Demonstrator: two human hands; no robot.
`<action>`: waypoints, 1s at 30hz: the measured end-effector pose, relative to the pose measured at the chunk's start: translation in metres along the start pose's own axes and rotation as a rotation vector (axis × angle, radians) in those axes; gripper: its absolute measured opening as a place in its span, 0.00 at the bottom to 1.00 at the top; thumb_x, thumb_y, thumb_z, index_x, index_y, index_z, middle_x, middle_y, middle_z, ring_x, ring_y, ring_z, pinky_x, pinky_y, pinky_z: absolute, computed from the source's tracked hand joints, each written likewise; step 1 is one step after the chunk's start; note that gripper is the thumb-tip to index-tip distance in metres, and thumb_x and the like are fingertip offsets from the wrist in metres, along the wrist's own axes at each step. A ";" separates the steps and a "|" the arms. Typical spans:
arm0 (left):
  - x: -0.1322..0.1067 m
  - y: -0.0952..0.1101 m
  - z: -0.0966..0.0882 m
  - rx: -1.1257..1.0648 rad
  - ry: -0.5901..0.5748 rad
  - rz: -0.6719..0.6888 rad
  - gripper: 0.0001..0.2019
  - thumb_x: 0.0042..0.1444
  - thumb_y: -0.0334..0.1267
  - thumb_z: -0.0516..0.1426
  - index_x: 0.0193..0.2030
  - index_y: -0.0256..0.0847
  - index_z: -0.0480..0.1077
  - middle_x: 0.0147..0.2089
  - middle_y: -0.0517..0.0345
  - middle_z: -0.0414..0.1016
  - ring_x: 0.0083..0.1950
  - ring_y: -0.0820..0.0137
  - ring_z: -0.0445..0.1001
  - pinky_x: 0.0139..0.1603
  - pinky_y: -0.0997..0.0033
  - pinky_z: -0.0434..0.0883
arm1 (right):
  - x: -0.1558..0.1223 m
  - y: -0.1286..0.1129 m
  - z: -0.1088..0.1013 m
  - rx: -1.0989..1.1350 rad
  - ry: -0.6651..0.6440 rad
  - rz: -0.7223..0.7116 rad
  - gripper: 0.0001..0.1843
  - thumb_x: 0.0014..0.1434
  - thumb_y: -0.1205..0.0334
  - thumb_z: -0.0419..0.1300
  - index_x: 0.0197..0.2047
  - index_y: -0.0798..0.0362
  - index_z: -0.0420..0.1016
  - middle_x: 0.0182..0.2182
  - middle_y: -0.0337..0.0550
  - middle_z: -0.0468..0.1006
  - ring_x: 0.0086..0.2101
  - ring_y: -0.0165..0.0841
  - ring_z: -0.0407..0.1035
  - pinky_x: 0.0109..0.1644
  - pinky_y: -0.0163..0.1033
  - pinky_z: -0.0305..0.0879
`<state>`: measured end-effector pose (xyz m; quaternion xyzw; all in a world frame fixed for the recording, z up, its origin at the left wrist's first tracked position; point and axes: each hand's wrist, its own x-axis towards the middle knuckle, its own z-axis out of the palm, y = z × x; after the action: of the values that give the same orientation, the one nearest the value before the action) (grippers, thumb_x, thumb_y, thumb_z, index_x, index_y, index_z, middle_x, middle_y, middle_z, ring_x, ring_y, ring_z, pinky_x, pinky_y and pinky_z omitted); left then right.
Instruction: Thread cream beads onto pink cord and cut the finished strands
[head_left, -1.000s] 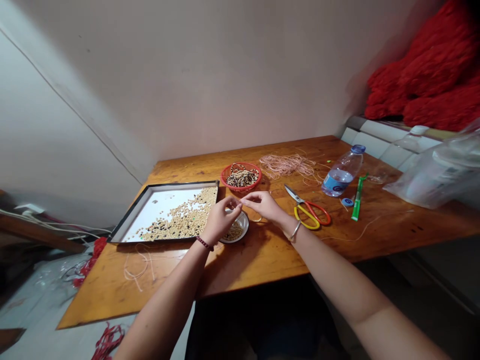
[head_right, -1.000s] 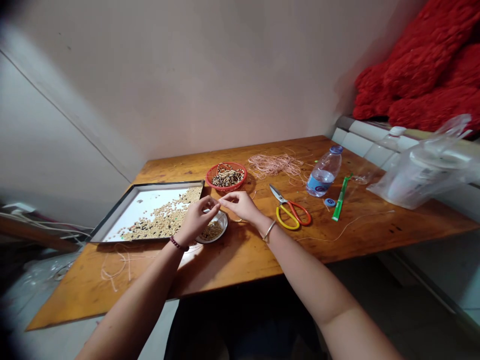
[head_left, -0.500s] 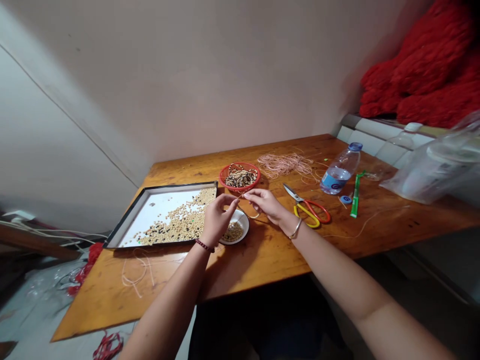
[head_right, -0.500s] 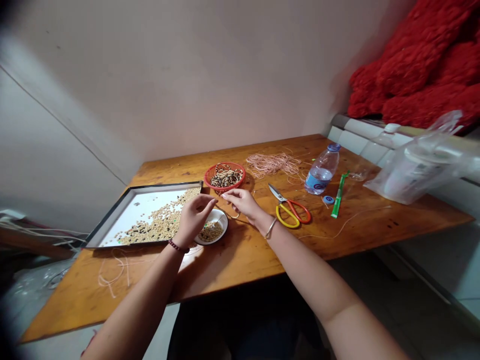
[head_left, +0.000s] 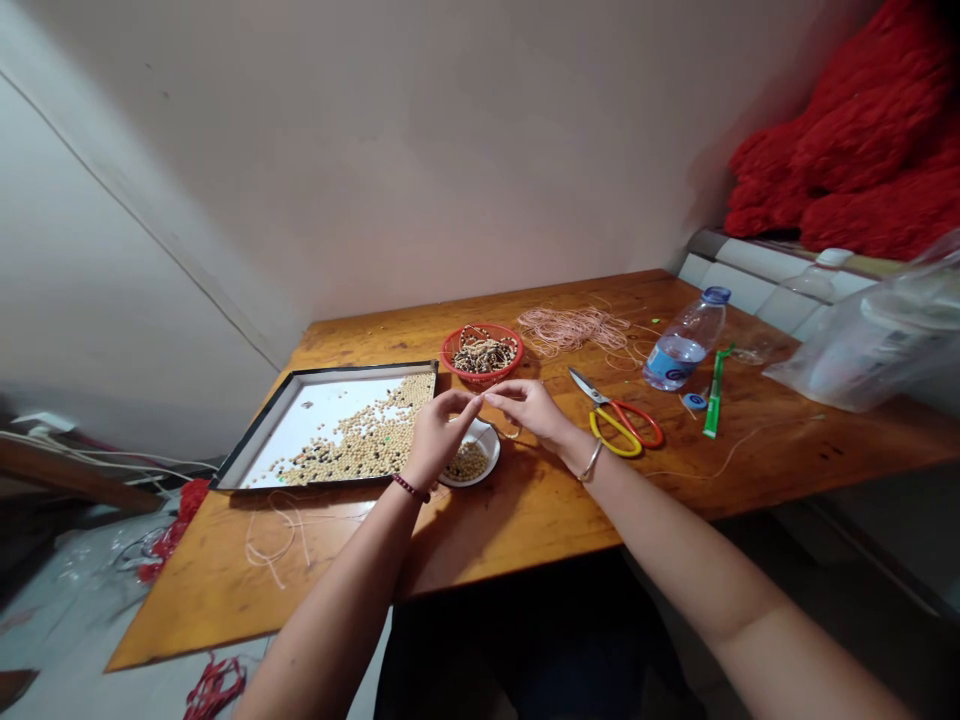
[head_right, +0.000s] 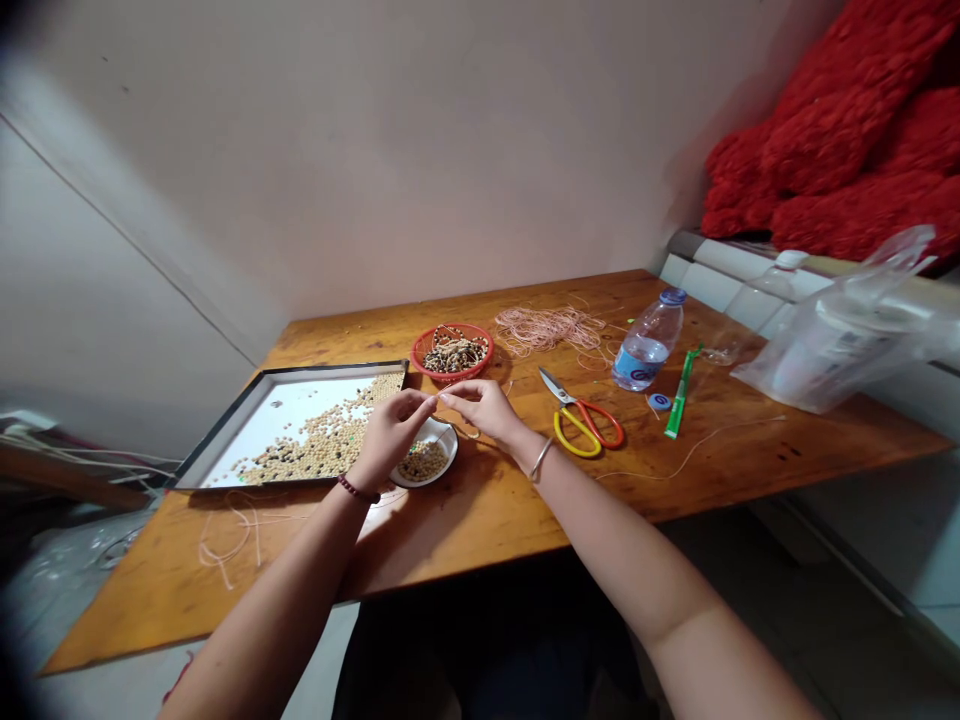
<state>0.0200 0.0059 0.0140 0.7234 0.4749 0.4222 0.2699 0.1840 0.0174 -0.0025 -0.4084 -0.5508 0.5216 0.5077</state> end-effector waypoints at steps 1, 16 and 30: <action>0.000 0.000 0.000 0.003 -0.007 0.006 0.17 0.56 0.51 0.56 0.33 0.38 0.74 0.32 0.54 0.77 0.33 0.69 0.73 0.37 0.70 0.70 | 0.000 0.000 0.001 -0.002 -0.002 -0.008 0.19 0.46 0.48 0.66 0.34 0.56 0.80 0.23 0.39 0.75 0.19 0.23 0.54 0.21 0.32 0.51; 0.000 0.002 0.003 -0.097 -0.057 -0.058 0.14 0.56 0.46 0.55 0.26 0.39 0.64 0.26 0.61 0.67 0.29 0.73 0.65 0.33 0.74 0.63 | -0.001 0.002 0.002 0.005 -0.052 -0.038 0.17 0.47 0.51 0.66 0.33 0.57 0.79 0.27 0.41 0.77 0.21 0.24 0.60 0.24 0.31 0.54; -0.003 0.003 0.001 0.042 -0.040 0.005 0.13 0.55 0.46 0.57 0.28 0.39 0.66 0.29 0.60 0.70 0.31 0.72 0.68 0.33 0.73 0.64 | 0.002 0.002 0.001 0.004 -0.087 -0.116 0.13 0.48 0.52 0.64 0.28 0.55 0.79 0.29 0.42 0.80 0.31 0.31 0.70 0.38 0.36 0.65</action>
<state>0.0219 0.0022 0.0151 0.7383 0.4763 0.3986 0.2631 0.1821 0.0196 -0.0044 -0.3517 -0.5938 0.5098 0.5135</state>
